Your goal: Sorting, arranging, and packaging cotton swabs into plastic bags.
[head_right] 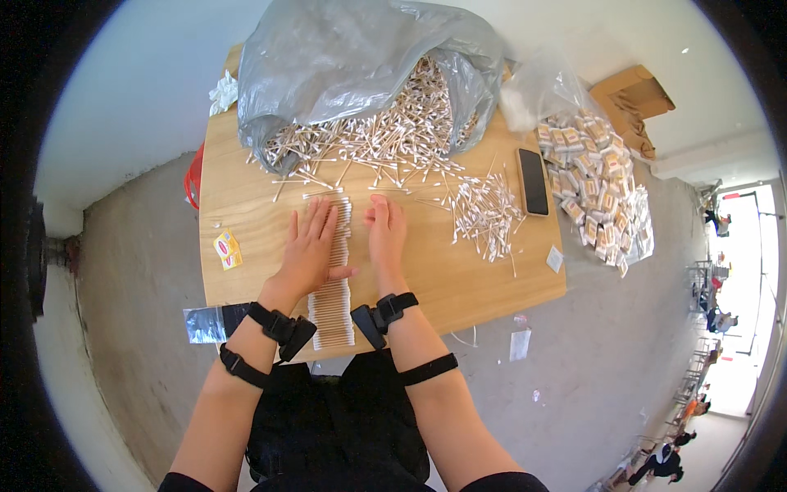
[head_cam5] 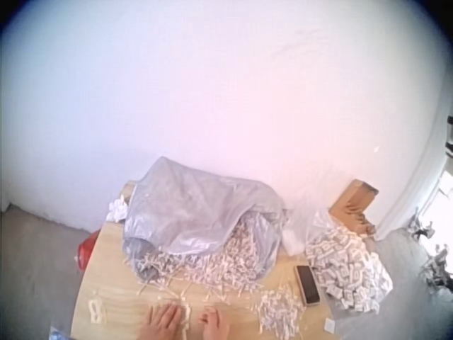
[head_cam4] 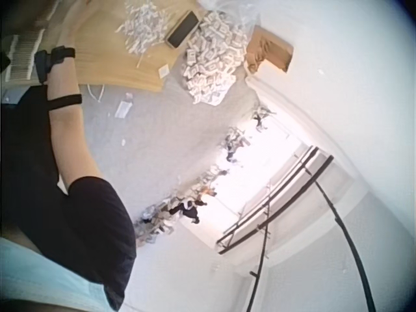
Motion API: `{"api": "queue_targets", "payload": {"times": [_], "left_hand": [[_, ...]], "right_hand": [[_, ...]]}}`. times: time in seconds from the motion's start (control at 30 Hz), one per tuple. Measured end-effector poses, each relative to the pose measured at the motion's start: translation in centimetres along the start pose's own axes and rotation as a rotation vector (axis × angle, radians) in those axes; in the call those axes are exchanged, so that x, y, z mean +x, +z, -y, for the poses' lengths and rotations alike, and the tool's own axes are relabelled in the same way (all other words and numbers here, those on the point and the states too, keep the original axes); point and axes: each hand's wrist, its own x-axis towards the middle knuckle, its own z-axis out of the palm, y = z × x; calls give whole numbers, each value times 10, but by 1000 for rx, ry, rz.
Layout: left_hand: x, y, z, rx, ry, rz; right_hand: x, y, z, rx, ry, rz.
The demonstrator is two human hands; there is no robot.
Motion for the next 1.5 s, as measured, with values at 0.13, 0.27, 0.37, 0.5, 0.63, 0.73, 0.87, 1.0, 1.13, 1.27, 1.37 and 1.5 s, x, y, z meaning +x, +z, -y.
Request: {"api": "queue_targets", "payload": {"times": [0.13, 0.27, 0.37, 0.5, 0.63, 0.73, 0.87, 1.0, 1.13, 1.27, 1.37, 1.5], "left_hand": [[6, 4, 10, -42, -3, -105], [12, 3, 10, -34, 38, -37], [4, 0, 15, -98, 106, -43], [-7, 5, 19, -133, -32, -164], [-3, 13, 21, -106, -53, -118], [-7, 16, 26, -126, -37, -136], [-13, 7, 26, -117, -171, -129], [-14, 7, 25, -92, -193, -99], [-14, 15, 23, -72, -162, -102], [-22, 16, 20, -89, -130, -171], [-27, 7, 4, 50, -25, -67], [-29, 21, 6, 19, -14, -98]], "right_hand": [[-5, 22, 6, 196, 21, 34], [4, 26, -1, 195, -57, 90], [7, 29, -5, 163, -84, 141], [5, 42, -8, 85, -146, 190], [-4, 54, -8, -25, -172, 309], [0, 57, -13, -84, -238, 352], [4, 43, -21, 229, -106, 213], [-3, 46, -13, -72, -179, 284], [-13, 62, -6, -97, -195, 280], [-4, 46, -19, 146, -133, 224], [-7, 42, -14, 235, -82, 236], [-9, 46, -13, 113, -121, 297]]}}
